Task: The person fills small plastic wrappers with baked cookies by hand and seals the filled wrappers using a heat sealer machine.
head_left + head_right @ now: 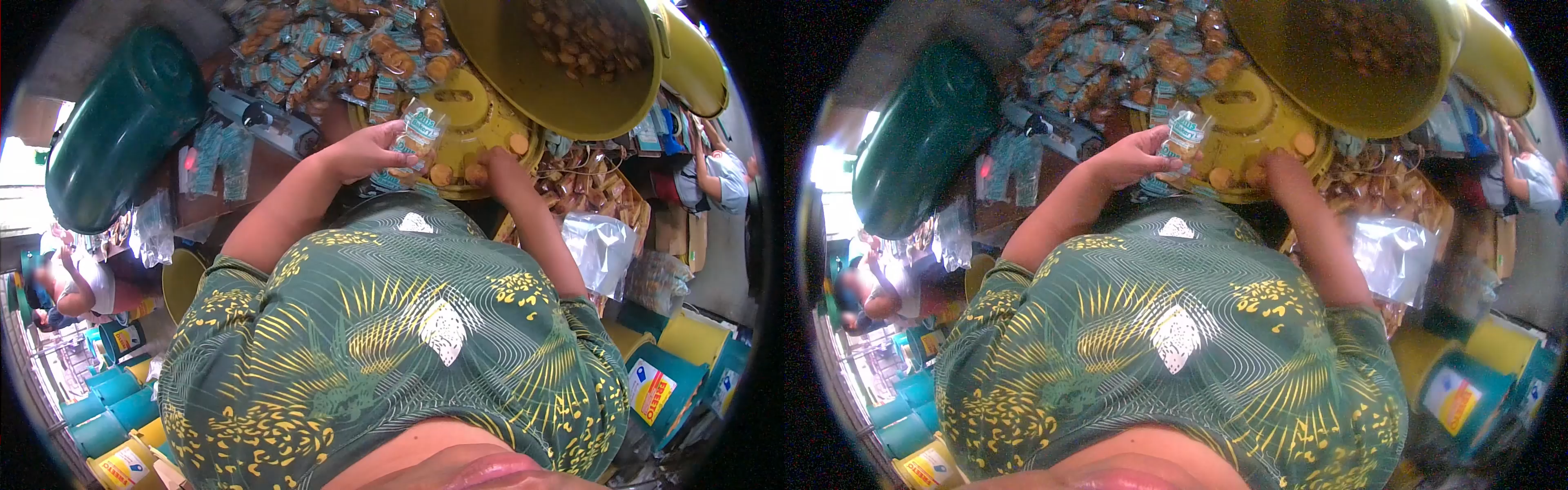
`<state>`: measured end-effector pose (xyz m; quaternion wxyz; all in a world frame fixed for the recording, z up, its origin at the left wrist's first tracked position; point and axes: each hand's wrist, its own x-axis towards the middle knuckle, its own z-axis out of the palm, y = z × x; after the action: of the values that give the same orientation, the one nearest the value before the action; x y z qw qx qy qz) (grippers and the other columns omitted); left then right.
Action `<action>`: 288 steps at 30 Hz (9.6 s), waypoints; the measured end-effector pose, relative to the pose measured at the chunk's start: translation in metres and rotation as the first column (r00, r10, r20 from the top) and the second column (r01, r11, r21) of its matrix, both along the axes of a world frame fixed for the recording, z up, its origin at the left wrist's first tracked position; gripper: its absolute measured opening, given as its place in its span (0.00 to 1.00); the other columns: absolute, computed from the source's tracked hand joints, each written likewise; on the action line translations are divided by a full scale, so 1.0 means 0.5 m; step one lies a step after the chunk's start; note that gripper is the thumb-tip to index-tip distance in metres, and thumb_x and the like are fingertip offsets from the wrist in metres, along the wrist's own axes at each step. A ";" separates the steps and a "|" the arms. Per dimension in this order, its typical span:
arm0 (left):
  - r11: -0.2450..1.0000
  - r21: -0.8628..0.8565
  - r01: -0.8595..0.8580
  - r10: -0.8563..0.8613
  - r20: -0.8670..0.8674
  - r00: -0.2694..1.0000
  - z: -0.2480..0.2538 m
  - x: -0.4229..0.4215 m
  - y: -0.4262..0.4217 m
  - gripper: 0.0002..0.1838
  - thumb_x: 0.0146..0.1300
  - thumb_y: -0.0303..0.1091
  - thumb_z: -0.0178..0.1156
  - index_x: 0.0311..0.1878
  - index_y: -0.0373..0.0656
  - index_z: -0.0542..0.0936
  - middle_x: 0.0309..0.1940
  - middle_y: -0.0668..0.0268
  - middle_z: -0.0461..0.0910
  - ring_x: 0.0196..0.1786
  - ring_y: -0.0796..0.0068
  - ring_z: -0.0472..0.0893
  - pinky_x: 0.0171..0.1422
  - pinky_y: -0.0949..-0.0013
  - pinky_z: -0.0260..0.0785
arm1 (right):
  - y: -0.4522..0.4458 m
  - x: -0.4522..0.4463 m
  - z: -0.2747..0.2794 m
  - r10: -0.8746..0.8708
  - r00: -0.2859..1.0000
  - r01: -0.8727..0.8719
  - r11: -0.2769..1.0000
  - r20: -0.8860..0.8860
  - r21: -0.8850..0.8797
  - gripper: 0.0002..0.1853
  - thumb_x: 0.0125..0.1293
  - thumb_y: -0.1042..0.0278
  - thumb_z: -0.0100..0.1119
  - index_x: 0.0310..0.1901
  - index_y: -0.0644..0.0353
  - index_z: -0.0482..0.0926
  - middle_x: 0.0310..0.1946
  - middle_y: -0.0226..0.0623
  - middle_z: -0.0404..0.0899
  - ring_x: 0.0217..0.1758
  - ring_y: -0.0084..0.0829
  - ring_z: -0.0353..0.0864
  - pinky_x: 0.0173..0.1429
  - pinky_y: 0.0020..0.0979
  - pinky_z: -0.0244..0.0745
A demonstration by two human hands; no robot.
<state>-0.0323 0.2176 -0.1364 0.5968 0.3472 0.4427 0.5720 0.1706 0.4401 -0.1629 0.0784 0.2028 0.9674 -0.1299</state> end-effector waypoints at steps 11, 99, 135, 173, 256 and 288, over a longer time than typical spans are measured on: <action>0.990 -0.103 0.099 -0.101 -0.022 0.995 0.032 0.007 0.000 0.40 0.60 0.30 0.70 0.73 0.39 0.61 0.62 0.68 0.74 0.61 0.76 0.74 0.69 0.67 0.65 | -0.033 -0.093 0.145 -0.270 0.796 -0.296 0.607 -0.542 -0.738 0.09 0.68 0.66 0.65 0.44 0.61 0.79 0.39 0.30 0.79 0.42 0.23 0.78 0.50 0.27 0.74; 0.893 -0.133 -0.431 0.404 -0.185 0.896 -0.057 -0.058 -0.140 0.27 0.66 0.42 0.66 0.63 0.38 0.72 0.48 0.64 0.81 0.44 0.72 0.81 0.52 0.66 0.73 | -0.102 -0.364 -0.024 -0.138 0.724 -0.432 0.674 -0.676 -0.600 0.33 0.65 0.77 0.63 0.71 0.52 0.65 0.48 0.38 0.82 0.50 0.26 0.78 0.55 0.28 0.74; 0.914 -0.321 -0.247 -0.032 -0.664 0.747 -0.046 -0.103 -0.098 0.28 0.66 0.48 0.63 0.64 0.42 0.74 0.55 0.62 0.80 0.55 0.67 0.78 0.62 0.61 0.68 | -0.125 -0.287 0.056 -0.069 0.767 -0.211 0.912 -0.638 -0.352 0.18 0.62 0.75 0.50 0.54 0.58 0.78 0.53 0.49 0.78 0.56 0.51 0.79 0.60 0.43 0.75; 0.181 0.056 -0.982 0.880 -0.454 0.136 0.100 -0.009 -0.629 0.22 0.72 0.46 0.58 0.63 0.48 0.72 0.50 0.72 0.78 0.47 0.83 0.78 0.48 0.77 0.70 | 0.547 -0.172 0.254 -0.629 0.603 0.685 0.723 -0.490 -0.085 0.36 0.64 0.41 0.61 0.66 0.56 0.70 0.65 0.54 0.69 0.67 0.50 0.70 0.70 0.46 0.63; 0.517 0.317 -0.795 0.820 -0.449 0.354 0.160 -0.035 -0.439 0.06 0.70 0.32 0.62 0.42 0.40 0.80 0.28 0.76 0.77 0.29 0.91 0.73 0.35 0.80 0.67 | 0.035 -0.184 0.074 -0.224 0.906 0.075 0.919 -0.358 -0.387 0.20 0.62 0.68 0.69 0.54 0.61 0.74 0.44 0.36 0.82 0.45 0.29 0.80 0.52 0.32 0.76; 0.999 -0.004 0.047 -0.047 -0.179 0.983 0.205 0.045 -0.073 0.29 0.58 0.30 0.72 0.63 0.40 0.73 0.52 0.69 0.81 0.54 0.79 0.79 0.62 0.70 0.70 | -0.152 -0.099 0.349 0.157 0.875 -0.413 0.736 -0.458 -0.537 0.13 0.67 0.74 0.63 0.52 0.61 0.75 0.40 0.26 0.76 0.42 0.18 0.76 0.48 0.24 0.74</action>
<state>-0.0100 0.1811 -0.0341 0.5680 0.4073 0.4863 0.5244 0.1211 0.3644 0.0113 -0.0302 -0.0174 0.8857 -0.4629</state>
